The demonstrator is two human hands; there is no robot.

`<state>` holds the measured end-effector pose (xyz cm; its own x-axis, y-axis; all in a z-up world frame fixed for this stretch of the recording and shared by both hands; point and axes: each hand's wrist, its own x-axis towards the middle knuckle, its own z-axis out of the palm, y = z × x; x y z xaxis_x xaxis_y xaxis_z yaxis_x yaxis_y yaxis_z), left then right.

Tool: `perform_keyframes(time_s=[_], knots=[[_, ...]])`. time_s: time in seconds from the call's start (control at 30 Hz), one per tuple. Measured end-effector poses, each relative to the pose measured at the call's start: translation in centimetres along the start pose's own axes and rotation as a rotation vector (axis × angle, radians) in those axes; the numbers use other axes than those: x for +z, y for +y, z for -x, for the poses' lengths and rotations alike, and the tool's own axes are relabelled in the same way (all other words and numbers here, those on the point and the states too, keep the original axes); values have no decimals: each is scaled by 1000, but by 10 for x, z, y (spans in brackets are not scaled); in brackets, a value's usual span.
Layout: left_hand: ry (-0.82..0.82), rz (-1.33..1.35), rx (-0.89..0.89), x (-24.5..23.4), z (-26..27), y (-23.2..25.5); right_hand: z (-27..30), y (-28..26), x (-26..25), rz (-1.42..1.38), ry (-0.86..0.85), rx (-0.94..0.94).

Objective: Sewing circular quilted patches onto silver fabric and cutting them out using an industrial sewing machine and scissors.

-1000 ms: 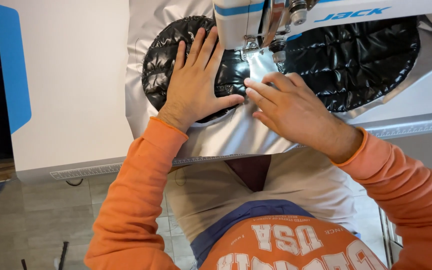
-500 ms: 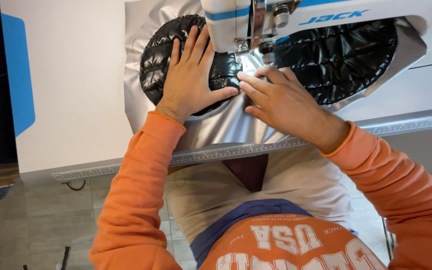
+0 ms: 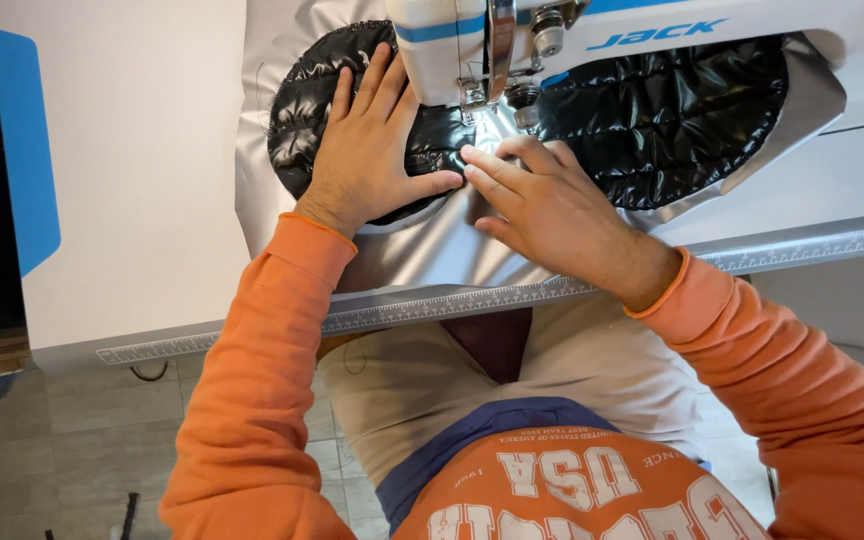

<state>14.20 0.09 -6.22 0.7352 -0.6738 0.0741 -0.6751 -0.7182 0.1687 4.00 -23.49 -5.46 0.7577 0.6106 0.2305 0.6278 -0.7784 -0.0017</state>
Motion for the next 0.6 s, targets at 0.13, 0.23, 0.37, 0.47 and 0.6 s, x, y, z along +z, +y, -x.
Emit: perform_keyframes(time_s=[0.13, 0.23, 0.37, 0.47, 0.6], knots=[[31, 9, 25, 2, -2, -1, 0, 5, 3, -8, 13, -5], [27, 22, 10, 2, -2, 1, 1, 7, 5, 12, 25, -13], [46, 1, -31, 3, -4, 3, 0, 11, 6, 39, 15, -7], [54, -24, -77, 5, -5, 5, -1, 10, 5, 19, 29, 14], [14, -72, -137, 8, -5, 3, 8, 5, 0, 4, 44, 14]])
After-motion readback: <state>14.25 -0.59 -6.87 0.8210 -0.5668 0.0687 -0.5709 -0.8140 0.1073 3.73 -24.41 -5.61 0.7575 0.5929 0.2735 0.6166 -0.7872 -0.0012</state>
